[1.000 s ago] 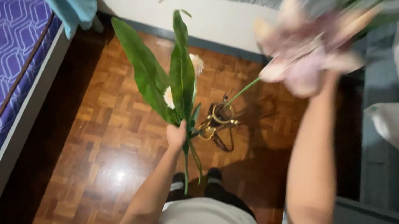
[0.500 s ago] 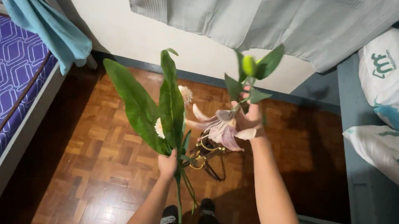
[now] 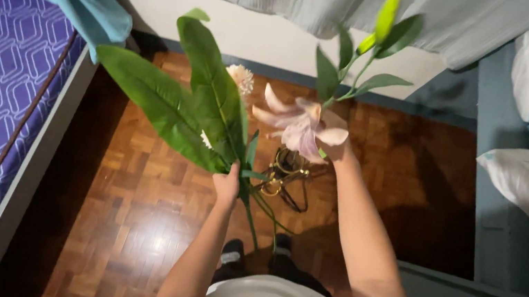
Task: Arrange artificial flowers in a vase and fold a blue cloth on a bed.
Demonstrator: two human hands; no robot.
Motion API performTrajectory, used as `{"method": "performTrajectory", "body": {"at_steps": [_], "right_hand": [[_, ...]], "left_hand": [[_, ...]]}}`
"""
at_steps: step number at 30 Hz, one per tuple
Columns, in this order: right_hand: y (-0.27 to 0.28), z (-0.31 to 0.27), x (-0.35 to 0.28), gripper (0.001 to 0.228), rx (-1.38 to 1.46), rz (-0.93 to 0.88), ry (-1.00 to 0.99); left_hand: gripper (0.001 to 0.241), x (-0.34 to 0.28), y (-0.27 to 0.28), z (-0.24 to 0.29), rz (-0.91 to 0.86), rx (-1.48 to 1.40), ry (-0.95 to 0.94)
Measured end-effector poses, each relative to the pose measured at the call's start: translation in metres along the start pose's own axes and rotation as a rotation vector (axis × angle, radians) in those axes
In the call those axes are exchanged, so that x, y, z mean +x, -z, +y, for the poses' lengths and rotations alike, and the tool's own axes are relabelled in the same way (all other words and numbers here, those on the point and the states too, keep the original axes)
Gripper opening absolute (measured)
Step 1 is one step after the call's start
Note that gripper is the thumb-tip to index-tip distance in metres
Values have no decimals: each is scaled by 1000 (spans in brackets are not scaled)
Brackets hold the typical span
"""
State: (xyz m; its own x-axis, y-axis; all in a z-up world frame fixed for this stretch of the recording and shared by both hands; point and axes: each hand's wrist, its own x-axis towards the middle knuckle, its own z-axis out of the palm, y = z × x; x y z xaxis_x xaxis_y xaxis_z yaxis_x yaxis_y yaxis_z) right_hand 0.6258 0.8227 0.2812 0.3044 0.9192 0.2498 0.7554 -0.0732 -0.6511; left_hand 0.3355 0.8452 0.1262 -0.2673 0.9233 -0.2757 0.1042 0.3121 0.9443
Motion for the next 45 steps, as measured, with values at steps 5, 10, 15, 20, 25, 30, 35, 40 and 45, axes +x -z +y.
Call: {"method": "performTrajectory", "body": {"at_steps": [5, 10, 15, 20, 25, 30, 35, 40, 45], "right_hand": [[4, -11, 3, 12, 148, 76, -58], [-13, 19, 4, 15, 196, 89, -95], [-37, 62, 12, 28, 108, -22, -146], [3, -50, 3, 57, 174, 633, 163], [-5, -38, -35, 107, 26, 689, -90], [-39, -22, -91, 95, -14, 631, -355], [-108, 31, -132, 36, -53, 133, -200], [-121, 3, -133, 28, 66, 40, -156], [-135, -25, -142, 21, 224, -56, -203]], "left_hand": [[32, -24, 10, 3, -58, -94, -11], [33, -21, 4, -32, -84, -66, 37], [27, -35, 2, -1, -123, 9, 70], [34, -43, 4, 15, -163, -138, 43], [36, -29, -7, 9, -203, -113, -6], [35, -36, -7, 32, -193, -131, -5], [34, -44, 0, 47, -202, -151, 64], [33, -48, 5, 44, -236, -137, 111], [30, -44, 11, 29, -270, -100, 175]]}}
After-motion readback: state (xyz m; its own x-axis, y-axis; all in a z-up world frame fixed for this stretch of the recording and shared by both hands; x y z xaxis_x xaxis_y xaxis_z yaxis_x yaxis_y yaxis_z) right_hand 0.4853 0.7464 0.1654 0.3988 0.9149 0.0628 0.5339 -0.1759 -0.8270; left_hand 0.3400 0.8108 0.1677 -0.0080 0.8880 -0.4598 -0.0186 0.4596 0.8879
